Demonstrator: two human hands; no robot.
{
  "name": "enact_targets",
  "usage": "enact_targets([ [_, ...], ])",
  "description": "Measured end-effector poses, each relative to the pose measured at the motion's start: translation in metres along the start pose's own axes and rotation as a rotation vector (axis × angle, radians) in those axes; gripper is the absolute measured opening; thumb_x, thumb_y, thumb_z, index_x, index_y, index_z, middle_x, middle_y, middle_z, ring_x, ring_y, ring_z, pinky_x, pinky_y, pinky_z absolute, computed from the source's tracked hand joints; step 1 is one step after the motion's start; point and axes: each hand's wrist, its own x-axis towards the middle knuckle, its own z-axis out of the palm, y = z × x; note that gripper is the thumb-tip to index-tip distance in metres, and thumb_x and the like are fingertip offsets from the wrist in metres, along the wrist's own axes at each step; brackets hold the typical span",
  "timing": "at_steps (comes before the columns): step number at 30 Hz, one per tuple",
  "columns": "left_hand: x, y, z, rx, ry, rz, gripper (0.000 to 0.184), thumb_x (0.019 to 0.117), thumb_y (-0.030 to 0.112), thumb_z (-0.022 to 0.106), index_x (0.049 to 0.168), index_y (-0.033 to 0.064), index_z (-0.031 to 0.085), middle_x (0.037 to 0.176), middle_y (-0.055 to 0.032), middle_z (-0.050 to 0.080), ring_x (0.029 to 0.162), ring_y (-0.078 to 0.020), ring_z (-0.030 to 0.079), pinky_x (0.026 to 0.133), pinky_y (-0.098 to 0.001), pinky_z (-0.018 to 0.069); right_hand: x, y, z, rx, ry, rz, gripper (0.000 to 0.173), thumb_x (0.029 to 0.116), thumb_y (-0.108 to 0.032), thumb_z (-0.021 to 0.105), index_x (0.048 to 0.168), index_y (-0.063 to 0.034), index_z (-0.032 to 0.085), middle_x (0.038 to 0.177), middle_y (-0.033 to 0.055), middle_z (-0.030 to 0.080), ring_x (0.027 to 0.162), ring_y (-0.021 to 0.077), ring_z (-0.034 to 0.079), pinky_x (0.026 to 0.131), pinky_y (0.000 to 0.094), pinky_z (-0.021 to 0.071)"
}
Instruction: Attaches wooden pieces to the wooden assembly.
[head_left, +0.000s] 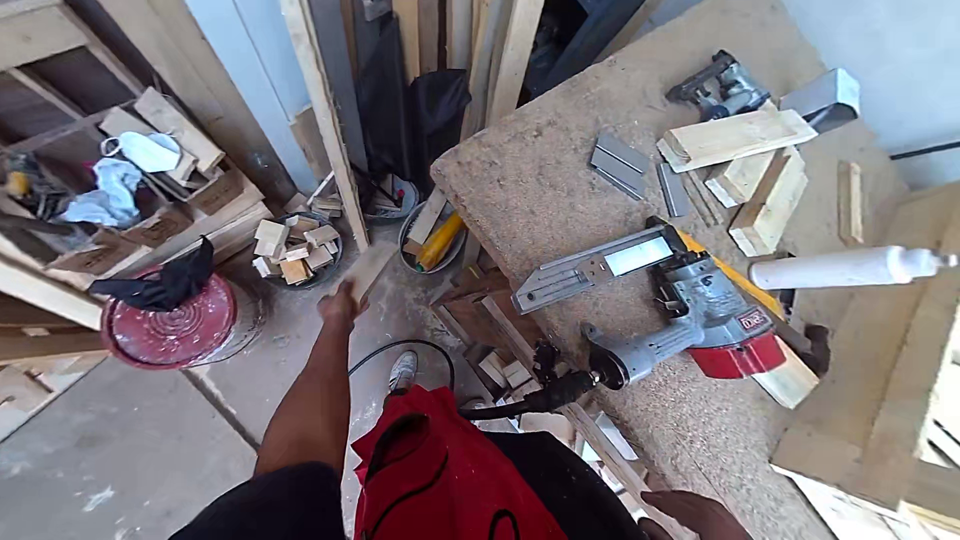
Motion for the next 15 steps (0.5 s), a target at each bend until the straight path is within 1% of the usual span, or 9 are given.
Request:
enact_targets([
  [2,0.009,0.015,0.051,0.061,-0.076,-0.066,0.080,0.0989,0.060,0.057,0.147,-0.0015,0.041,0.123,-0.0295,0.063,0.095,-0.0389,0.071,0.079,-0.0539,0.0611,-0.013,0.000,-0.002,-0.005,-0.025,0.114,0.023,0.0914,-0.023,0.075,0.093,-0.0007,0.077,0.092,0.0154,0.077,0.092,0.0283,0.074,0.090,0.0390,0.0588],
  [3,0.006,0.017,0.070,0.111,-0.109,-0.115,0.087,0.0984,0.067,0.051,0.150,-0.0015,0.036,0.126,-0.0316,0.061,0.095,-0.0402,0.070,0.080,-0.0540,0.0602,-0.021,0.000,-0.002,0.008,-0.032,0.166,0.023,0.0918,-0.023,0.075,0.095,-0.0004,0.077,0.095,0.0160,0.077,0.095,0.0282,0.074,0.091,0.0383,0.0585],
  [4,0.000,0.016,0.084,0.146,-0.126,-0.143,0.088,0.0988,0.068,0.048,0.151,-0.0018,0.035,0.126,-0.0319,0.062,0.095,-0.0401,0.070,0.080,-0.0536,0.0599,-0.028,0.001,-0.002,0.036,-0.036,0.210,0.024,0.0923,-0.022,0.075,0.098,0.0012,0.077,0.097,0.0179,0.077,0.097,0.0295,0.074,0.093,0.0390,0.0581],
  [7,-0.026,-0.006,0.104,0.232,-0.152,-0.084,0.072,0.1040,0.052,0.052,0.146,-0.0053,0.039,0.110,-0.0265,0.069,0.083,-0.0329,0.072,0.074,-0.0488,0.0610,-0.046,0.008,0.011,0.145,0.019,0.289,0.027,0.0935,-0.022,0.074,0.102,0.0030,0.075,0.103,0.0207,0.076,0.102,0.0316,0.073,0.097,0.0423,0.0568],
  [9,-0.042,-0.035,0.100,0.323,-0.195,-0.012,0.065,0.1052,0.044,0.054,0.145,-0.0052,0.039,0.106,-0.0237,0.070,0.080,-0.0298,0.073,0.072,-0.0469,0.0615,-0.061,0.013,0.019,0.201,0.035,0.355,0.027,0.0944,-0.022,0.073,0.104,0.0034,0.075,0.104,0.0211,0.076,0.103,0.0323,0.073,0.098,0.0434,0.0561],
  [11,-0.044,-0.080,0.074,0.394,-0.246,0.036,0.066,0.1045,0.039,0.057,0.151,-0.0015,0.033,0.110,-0.0250,0.071,0.083,-0.0322,0.074,0.073,-0.0487,0.0623,-0.078,0.022,0.024,0.234,0.054,0.382,0.026,0.0934,-0.022,0.073,0.103,0.0022,0.076,0.102,0.0190,0.076,0.102,0.0306,0.073,0.097,0.0433,0.0565],
  [13,-0.048,-0.124,0.025,0.468,-0.335,0.056,0.064,0.1038,0.032,0.060,0.153,0.0022,0.032,0.117,-0.0249,0.069,0.090,-0.0333,0.074,0.077,-0.0499,0.0631,-0.098,0.032,0.030,0.255,0.111,0.342,0.021,0.0909,-0.023,0.075,0.100,-0.0047,0.078,0.100,0.0097,0.078,0.101,0.0235,0.073,0.095,0.0425,0.0588],
  [14,-0.063,-0.136,0.006,0.540,-0.405,0.047,0.058,0.1049,0.026,0.059,0.151,0.0008,0.035,0.120,-0.0250,0.066,0.095,-0.0327,0.071,0.081,-0.0501,0.0617,-0.106,0.039,0.029,0.263,0.125,0.326,0.020,0.0918,-0.025,0.074,0.103,-0.0083,0.078,0.103,0.0062,0.077,0.103,0.0209,0.073,0.097,0.0426,0.0582],
  [15,-0.082,-0.143,0.000,0.690,-0.478,0.071,0.050,0.1057,0.023,0.057,0.145,-0.0041,0.041,0.119,-0.0243,0.065,0.097,-0.0304,0.069,0.083,-0.0484,0.0599,-0.117,0.052,0.028,0.242,0.147,0.325,0.021,0.0941,-0.029,0.072,0.106,-0.0124,0.077,0.106,0.0029,0.077,0.106,0.0181,0.071,0.099,0.0415,0.0573],
])
